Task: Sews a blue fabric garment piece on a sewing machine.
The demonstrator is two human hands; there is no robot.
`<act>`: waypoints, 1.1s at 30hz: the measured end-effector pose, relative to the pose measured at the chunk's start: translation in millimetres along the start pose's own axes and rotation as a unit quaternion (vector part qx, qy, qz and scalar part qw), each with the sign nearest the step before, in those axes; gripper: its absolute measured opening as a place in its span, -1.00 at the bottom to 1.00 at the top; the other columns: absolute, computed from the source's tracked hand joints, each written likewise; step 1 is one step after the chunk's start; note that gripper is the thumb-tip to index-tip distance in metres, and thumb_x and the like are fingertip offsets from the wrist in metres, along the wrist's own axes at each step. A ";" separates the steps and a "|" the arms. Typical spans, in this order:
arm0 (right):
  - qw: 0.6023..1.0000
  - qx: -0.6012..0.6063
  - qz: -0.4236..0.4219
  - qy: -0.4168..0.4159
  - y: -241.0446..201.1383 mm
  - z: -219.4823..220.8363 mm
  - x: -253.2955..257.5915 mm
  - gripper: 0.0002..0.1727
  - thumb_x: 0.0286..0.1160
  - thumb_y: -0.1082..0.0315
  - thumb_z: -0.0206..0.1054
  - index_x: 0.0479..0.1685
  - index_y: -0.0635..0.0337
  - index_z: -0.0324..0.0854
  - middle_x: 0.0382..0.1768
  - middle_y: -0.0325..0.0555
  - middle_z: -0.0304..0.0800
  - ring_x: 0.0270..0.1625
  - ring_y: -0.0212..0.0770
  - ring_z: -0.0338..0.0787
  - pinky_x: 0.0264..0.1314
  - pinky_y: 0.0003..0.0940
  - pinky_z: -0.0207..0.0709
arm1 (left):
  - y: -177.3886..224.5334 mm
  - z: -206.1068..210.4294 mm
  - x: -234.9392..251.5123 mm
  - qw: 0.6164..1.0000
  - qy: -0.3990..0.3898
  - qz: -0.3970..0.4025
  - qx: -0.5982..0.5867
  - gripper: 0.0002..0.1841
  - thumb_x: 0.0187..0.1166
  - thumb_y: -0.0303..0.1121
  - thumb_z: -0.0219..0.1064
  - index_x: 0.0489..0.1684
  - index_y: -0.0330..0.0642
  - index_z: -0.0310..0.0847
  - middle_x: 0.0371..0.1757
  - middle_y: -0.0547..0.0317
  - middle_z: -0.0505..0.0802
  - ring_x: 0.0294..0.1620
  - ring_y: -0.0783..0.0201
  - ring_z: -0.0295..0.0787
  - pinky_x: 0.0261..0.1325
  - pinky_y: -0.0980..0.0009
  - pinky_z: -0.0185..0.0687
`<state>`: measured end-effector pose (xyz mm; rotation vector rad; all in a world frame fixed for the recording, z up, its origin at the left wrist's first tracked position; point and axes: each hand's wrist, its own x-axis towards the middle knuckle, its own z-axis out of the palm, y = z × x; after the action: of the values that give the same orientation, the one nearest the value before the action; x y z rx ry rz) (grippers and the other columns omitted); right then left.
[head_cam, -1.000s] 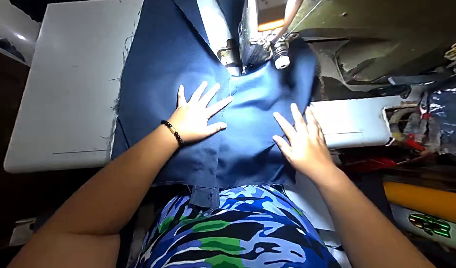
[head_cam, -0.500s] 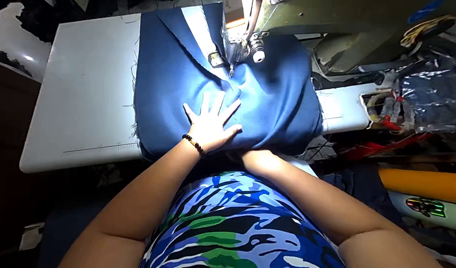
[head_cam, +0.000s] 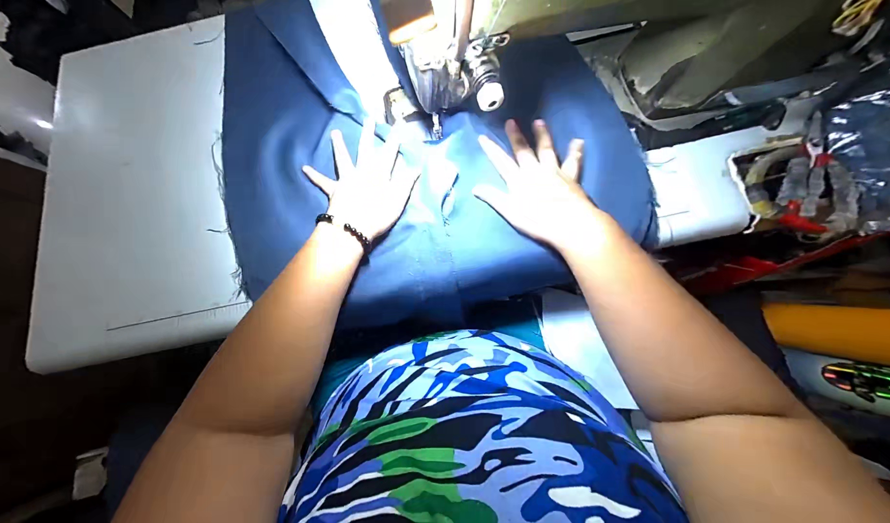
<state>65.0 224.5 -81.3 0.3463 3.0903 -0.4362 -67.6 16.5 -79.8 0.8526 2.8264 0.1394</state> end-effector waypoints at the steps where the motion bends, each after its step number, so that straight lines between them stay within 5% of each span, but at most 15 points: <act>1: 0.999 -0.015 0.043 -0.015 0.1 4.3 -5.9 -0.16 0.65 -0.47 -0.18 0.93 -0.47 -0.05 0.94 0.02 -0.17 0.92 0.42 -0.35 0.57 0.84 -0.52 | 2.0 -1.3 -2.8 0.999 -0.018 -0.023 0.013 -0.21 0.68 0.45 -0.38 0.95 0.52 -0.34 0.98 0.10 -0.25 0.86 -0.61 -0.49 0.27 -0.95 -0.43; 4: 0.992 -0.024 0.120 -0.042 -6.4 3.2 -21.0 -0.10 0.62 -0.51 -0.20 0.96 -0.45 -0.17 0.95 0.06 -0.34 0.91 0.46 -0.48 0.49 0.89 -0.54 | 12.8 -16.7 -8.8 0.997 -0.044 -0.041 0.038 -0.25 0.75 0.35 -0.21 0.95 0.51 -0.28 0.97 -0.05 -0.18 0.82 -0.66 -0.29 0.26 -0.88 -0.10; 6: 0.990 -0.031 0.132 -0.045 -7.0 1.0 -21.2 -0.09 0.63 -0.52 -0.21 0.96 -0.42 -0.18 0.95 0.09 -0.35 0.90 0.47 -0.48 0.49 0.90 -0.53 | 19.6 -26.0 -5.1 0.998 0.037 0.042 0.036 -0.39 0.68 -0.07 0.18 0.78 0.20 0.31 0.74 -0.19 0.38 0.66 -0.49 0.23 0.13 -0.52 0.37; 8: 0.990 -0.034 0.131 -0.046 -6.6 0.8 -20.9 -0.09 0.63 -0.52 -0.22 0.96 -0.41 -0.17 0.95 0.09 -0.35 0.91 0.47 -0.47 0.49 0.89 -0.53 | 23.2 -28.6 5.4 0.981 0.081 0.178 -0.007 -0.48 0.35 -0.45 0.32 0.39 -0.14 0.64 0.40 -0.24 0.66 0.47 -0.34 0.53 0.08 -0.28 0.51; 10: 0.990 -0.035 0.128 -0.044 -5.1 1.6 -21.8 -0.11 0.63 -0.52 -0.23 0.96 -0.42 -0.15 0.95 0.08 -0.33 0.91 0.46 -0.46 0.50 0.88 -0.52 | 22.3 -24.2 17.4 0.960 0.027 0.272 -0.063 -0.48 0.38 -0.46 0.23 0.43 -0.21 0.59 0.50 -0.21 0.62 0.46 -0.20 0.61 0.27 -0.17 0.60; 12: 0.990 -0.039 0.128 -0.043 -3.0 1.4 -21.6 -0.10 0.61 -0.53 -0.24 0.95 -0.45 -0.14 0.95 0.05 -0.32 0.91 0.45 -0.46 0.50 0.88 -0.51 | 17.5 -12.4 25.2 0.951 0.017 0.293 -0.100 -0.57 0.59 -0.34 0.14 0.42 -0.20 0.57 0.55 -0.21 0.57 0.43 -0.14 0.66 0.25 -0.08 0.66; 16: 0.991 -0.032 0.119 -0.056 -1.0 -6.5 -18.6 -0.12 0.64 -0.49 -0.15 0.94 -0.40 -0.05 0.94 0.11 -0.25 0.90 0.48 -0.39 0.49 0.89 -0.41 | 7.6 -0.7 31.0 0.935 0.066 0.310 -0.158 -0.59 0.70 -0.04 0.21 0.07 -0.23 0.74 0.15 -0.14 0.64 0.10 0.01 0.68 0.10 0.12 0.63; 18: 0.997 0.010 0.073 -0.031 -4.3 -15.5 -17.6 -0.24 0.70 -0.31 0.04 0.82 -0.20 0.28 0.87 0.16 0.04 0.89 0.46 -0.20 0.54 0.83 -0.30 | 4.1 1.3 31.3 0.911 0.100 0.350 -0.192 -0.64 0.69 -0.11 0.24 -0.13 -0.28 0.77 0.03 -0.10 0.68 0.01 0.11 0.65 0.08 0.25 0.57; 19: 0.999 0.032 0.038 0.009 -7.5 -15.9 -16.2 -0.32 0.66 -0.28 0.10 0.63 -0.11 0.54 0.76 0.14 0.30 0.85 0.42 0.03 0.55 0.75 -0.13 | 3.2 1.3 31.0 0.896 0.119 0.366 -0.221 -0.66 0.68 -0.18 0.26 -0.20 -0.32 0.77 -0.02 -0.12 0.74 0.03 0.13 0.66 0.15 0.29 0.55; 21: 0.993 0.082 -0.029 0.082 -19.9 -10.6 -8.2 -0.35 0.51 -0.36 0.21 0.08 0.01 0.83 0.26 0.09 0.70 0.49 0.30 0.49 0.28 0.43 0.26 | 1.8 0.6 28.6 0.881 0.135 0.365 -0.268 -0.71 0.66 -0.25 0.29 -0.24 -0.33 0.77 -0.11 -0.05 0.74 -0.06 0.28 0.64 0.08 0.45 0.52; 23: 0.988 0.115 -0.057 0.083 -37.0 -3.7 1.3 -0.39 0.45 -0.32 0.30 -0.31 0.12 0.81 -0.06 0.08 0.71 0.25 0.23 0.58 0.10 0.28 0.28 | 0.9 1.4 28.3 0.873 0.135 0.363 -0.296 -0.73 0.61 -0.25 0.32 -0.26 -0.32 0.78 -0.15 0.01 0.71 -0.13 0.38 0.59 0.01 0.53 0.48; 25: 0.991 0.113 -0.062 0.047 -43.3 -0.3 5.2 -0.53 0.55 -0.02 0.30 -0.48 0.24 0.71 -0.18 0.12 0.70 0.16 0.22 0.65 0.09 0.27 0.29 | 0.1 3.3 29.0 0.867 0.138 0.369 -0.305 -0.70 0.57 -0.18 0.38 -0.31 -0.29 0.79 -0.17 0.04 0.72 -0.12 0.38 0.57 0.01 0.52 0.44; 28: 0.998 0.062 -0.016 -0.013 -17.8 -18.7 -2.8 -0.61 0.60 0.16 0.25 -0.44 0.31 0.72 -0.15 0.22 0.75 0.15 0.26 0.72 0.13 0.38 0.29 | -2.4 4.1 29.7 0.864 0.159 0.372 -0.300 -0.65 0.56 -0.15 0.43 -0.44 -0.30 0.78 -0.19 -0.01 0.73 -0.10 0.34 0.58 0.05 0.51 0.44; 31: 0.996 0.043 0.063 0.048 31.0 -30.1 -28.3 -0.65 0.63 0.13 0.30 -0.16 0.28 0.79 -0.01 0.32 0.77 0.25 0.39 0.68 0.23 0.53 0.30 | -5.8 5.1 30.3 0.859 0.171 0.364 -0.317 -0.64 0.55 -0.12 0.42 -0.51 -0.23 0.81 0.02 -0.06 0.74 0.23 0.16 0.53 0.35 0.29 0.34; 33: 0.993 0.072 0.035 0.088 38.7 -29.6 -42.7 -0.69 0.64 0.22 0.20 -0.04 0.23 0.79 -0.02 0.23 0.76 0.18 0.31 0.71 0.19 0.43 0.41 | -6.9 4.9 30.6 0.856 0.179 0.367 -0.317 -0.68 0.53 -0.11 0.40 -0.50 -0.15 0.86 0.19 -0.05 0.77 0.45 0.03 0.45 0.47 0.09 0.22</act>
<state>116.0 259.7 -62.0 0.5210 3.2099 -0.6620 -95.4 27.9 -90.2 1.7703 2.2604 1.3572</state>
